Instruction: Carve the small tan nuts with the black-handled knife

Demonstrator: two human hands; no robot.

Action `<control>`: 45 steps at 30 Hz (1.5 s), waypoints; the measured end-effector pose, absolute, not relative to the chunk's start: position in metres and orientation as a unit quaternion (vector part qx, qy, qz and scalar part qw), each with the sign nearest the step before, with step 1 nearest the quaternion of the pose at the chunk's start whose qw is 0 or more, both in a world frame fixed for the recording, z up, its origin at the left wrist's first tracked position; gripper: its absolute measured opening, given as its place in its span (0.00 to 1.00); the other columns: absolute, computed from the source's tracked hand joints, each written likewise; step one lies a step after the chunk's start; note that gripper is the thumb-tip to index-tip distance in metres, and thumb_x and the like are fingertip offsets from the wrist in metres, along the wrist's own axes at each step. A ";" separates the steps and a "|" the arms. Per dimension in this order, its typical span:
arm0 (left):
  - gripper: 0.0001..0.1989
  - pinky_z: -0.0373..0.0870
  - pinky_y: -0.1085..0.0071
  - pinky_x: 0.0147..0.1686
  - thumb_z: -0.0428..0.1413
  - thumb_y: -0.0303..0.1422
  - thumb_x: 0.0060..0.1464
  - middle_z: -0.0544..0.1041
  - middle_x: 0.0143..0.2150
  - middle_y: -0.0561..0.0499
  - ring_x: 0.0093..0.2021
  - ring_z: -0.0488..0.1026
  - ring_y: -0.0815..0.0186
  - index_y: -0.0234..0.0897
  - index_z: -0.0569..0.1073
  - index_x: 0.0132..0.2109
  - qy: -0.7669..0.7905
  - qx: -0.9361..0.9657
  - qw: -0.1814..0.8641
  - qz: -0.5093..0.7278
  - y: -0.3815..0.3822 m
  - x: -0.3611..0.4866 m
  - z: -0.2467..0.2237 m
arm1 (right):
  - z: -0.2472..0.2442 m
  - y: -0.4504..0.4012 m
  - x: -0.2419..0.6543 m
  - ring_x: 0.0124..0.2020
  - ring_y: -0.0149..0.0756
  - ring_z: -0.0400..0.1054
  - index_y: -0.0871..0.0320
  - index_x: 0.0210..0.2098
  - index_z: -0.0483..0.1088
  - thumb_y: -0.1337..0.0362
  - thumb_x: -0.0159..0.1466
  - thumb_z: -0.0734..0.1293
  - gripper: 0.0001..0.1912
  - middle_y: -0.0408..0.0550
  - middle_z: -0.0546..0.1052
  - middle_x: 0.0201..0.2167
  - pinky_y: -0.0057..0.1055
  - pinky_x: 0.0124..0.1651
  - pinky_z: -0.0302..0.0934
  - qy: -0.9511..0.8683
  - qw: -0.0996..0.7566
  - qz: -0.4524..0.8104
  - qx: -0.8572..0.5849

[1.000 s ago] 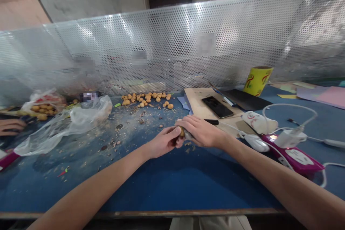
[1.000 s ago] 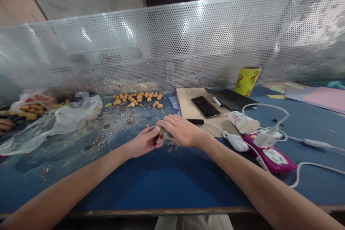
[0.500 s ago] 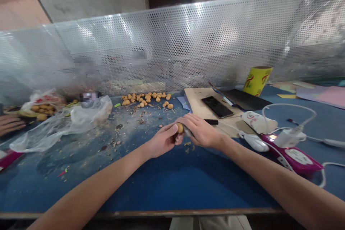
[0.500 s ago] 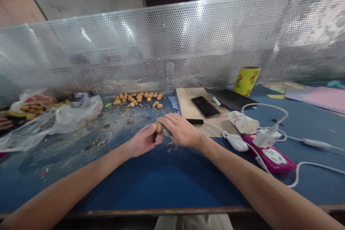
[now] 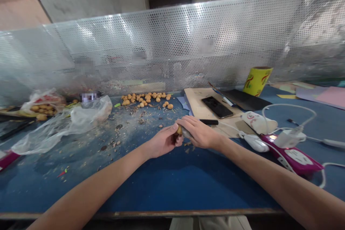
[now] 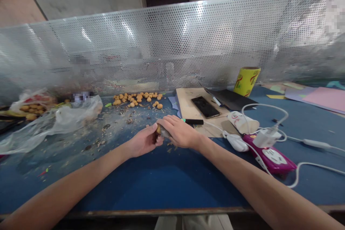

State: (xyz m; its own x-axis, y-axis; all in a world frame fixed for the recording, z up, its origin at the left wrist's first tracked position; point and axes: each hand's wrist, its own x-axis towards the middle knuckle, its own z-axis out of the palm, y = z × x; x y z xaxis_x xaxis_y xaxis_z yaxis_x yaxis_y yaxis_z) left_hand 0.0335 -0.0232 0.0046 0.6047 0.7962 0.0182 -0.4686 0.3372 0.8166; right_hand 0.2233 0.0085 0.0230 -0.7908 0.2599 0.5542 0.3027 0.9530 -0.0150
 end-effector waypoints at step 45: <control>0.19 0.61 0.75 0.28 0.57 0.47 0.56 0.68 0.26 0.51 0.25 0.63 0.72 0.32 0.70 0.33 0.190 0.456 0.765 0.413 -0.026 0.032 0.007 | 0.025 0.005 0.223 0.44 0.46 0.63 0.64 0.55 0.59 0.59 0.71 0.51 0.19 0.60 0.70 0.42 0.45 0.48 0.60 -0.939 0.305 -0.024 -0.158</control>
